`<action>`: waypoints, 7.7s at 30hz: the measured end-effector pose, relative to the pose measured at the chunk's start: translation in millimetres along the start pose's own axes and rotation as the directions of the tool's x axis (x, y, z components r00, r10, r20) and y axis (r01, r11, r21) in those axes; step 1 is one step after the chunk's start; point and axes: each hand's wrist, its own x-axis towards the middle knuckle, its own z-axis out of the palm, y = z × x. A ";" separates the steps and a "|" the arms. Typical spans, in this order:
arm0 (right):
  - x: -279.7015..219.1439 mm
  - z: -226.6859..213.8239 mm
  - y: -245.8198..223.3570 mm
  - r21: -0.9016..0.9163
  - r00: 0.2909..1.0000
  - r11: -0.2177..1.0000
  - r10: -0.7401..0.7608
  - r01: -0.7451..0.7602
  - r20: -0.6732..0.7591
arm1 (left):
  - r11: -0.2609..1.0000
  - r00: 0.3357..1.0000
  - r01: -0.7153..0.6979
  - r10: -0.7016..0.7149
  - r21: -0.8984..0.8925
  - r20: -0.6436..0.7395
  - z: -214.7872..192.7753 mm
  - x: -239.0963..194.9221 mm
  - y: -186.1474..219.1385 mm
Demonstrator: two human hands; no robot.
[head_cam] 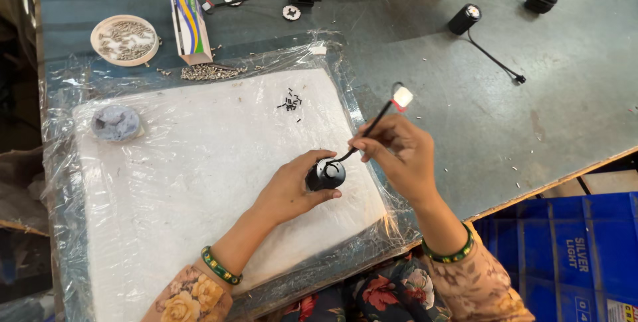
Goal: The person assembles a small LED light fixture by inserting a white plastic spacer into a black cylindrical housing, placing an LED module on top, and securing it with a white plastic ring. The person then uses a green electric screwdriver to fasten screws into the housing.
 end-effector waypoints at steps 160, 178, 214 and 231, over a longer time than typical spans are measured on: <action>-75.2 55.3 46.9 -0.269 0.993 0.956 0.118 -0.115 -0.005 | 0.861 0.834 -0.489 0.509 0.141 -0.211 15.9 -8.0 -14.3; -66.7 65.5 43.7 -0.374 0.974 0.909 0.119 -0.185 -0.194 | 0.777 0.765 -0.522 0.609 0.352 -0.211 1.1 -7.1 -10.1; 127.8 262.1 -36.2 -0.259 0.539 0.581 -0.382 0.772 0.750 | 0.868 0.753 -0.468 0.491 0.168 -0.438 30.7 6.0 -51.2; 149.7 296.2 -13.2 -0.374 0.537 0.407 -0.437 0.833 0.722 | 0.907 0.795 -0.398 0.417 0.139 -0.441 46.8 15.3 -55.7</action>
